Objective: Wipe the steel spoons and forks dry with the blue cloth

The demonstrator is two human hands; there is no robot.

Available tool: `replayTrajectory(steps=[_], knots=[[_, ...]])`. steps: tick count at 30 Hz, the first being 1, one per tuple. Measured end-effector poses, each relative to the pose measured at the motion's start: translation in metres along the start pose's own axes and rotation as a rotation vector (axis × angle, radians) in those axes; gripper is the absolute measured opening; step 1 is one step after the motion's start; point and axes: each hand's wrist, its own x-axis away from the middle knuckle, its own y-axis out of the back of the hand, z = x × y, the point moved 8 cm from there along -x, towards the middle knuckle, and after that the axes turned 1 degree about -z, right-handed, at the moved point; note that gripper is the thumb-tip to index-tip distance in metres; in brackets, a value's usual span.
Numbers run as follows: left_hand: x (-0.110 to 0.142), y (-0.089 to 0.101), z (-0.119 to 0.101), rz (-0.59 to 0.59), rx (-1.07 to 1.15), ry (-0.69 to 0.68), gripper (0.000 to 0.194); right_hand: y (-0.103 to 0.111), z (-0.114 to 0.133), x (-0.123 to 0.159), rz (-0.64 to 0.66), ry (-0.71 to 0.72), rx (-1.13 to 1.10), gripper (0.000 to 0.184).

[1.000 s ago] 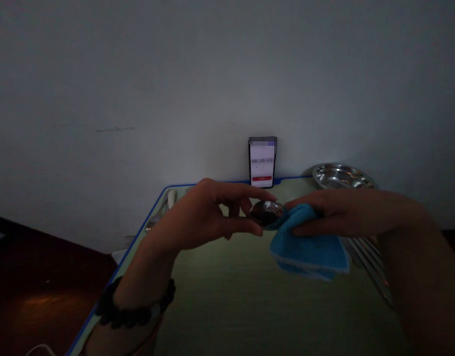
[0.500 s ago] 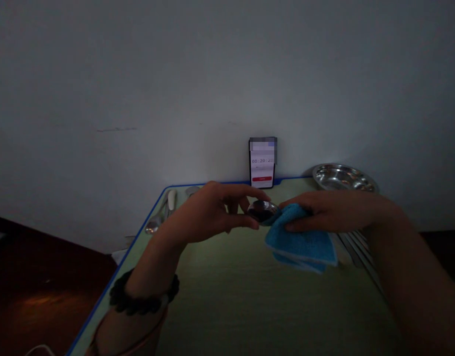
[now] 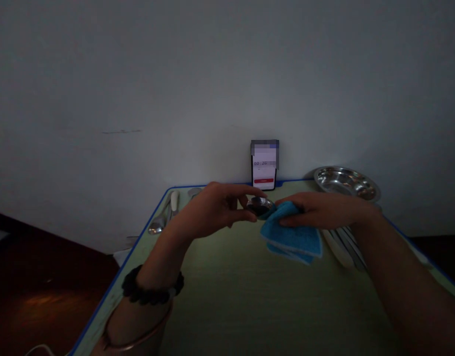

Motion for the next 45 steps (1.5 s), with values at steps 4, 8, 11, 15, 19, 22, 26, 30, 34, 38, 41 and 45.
replayTrajectory(steps=[4,8,11,15,19,22,26,30,34,38,41,45], knots=[[-0.001,0.005,0.0,-0.07,-0.026,-0.044,0.039,0.004,-0.001,-0.001,-0.056,0.013,-0.03,0.036],[-0.002,0.006,0.003,-0.094,-0.061,-0.049,0.037,0.004,-0.007,-0.004,-0.094,-0.012,-0.043,0.037],[-0.003,0.006,0.003,-0.113,-0.078,-0.079,0.037,0.004,-0.01,-0.006,-0.119,-0.029,-0.052,0.039],[-0.003,0.011,0.006,-0.199,-0.061,-0.085,0.035,0.001,-0.011,-0.01,-0.113,-0.066,-0.033,0.043],[-0.002,0.014,0.006,-0.251,-0.05,-0.084,0.034,0.001,-0.007,-0.011,-0.136,-0.04,-0.043,0.04],[-0.002,0.014,0.005,-0.254,-0.031,-0.103,0.034,0.003,-0.004,-0.012,-0.153,-0.015,-0.064,0.038],[-0.001,0.015,0.002,-0.268,-0.083,-0.129,0.03,0.006,0.0,-0.013,-0.198,-0.017,-0.121,0.038],[0.0,0.016,0.003,-0.246,-0.101,-0.103,0.027,0.01,0.007,-0.013,-0.268,0.0,-0.174,0.038],[0.002,0.018,0.007,-0.211,0.081,-0.054,0.024,0.01,0.011,-0.014,-0.283,0.025,-0.207,0.04],[0.007,0.03,0.021,-0.255,0.257,0.012,0.027,0.007,0.005,-0.011,-0.211,-0.02,-0.263,0.04],[0.017,0.052,0.039,-0.435,0.314,0.053,0.031,0.01,-0.008,-0.002,-0.188,-0.092,-0.279,0.039],[0.029,0.07,0.054,-0.59,0.335,0.072,0.03,0.019,-0.022,0.011,-0.218,-0.166,-0.323,0.039]])
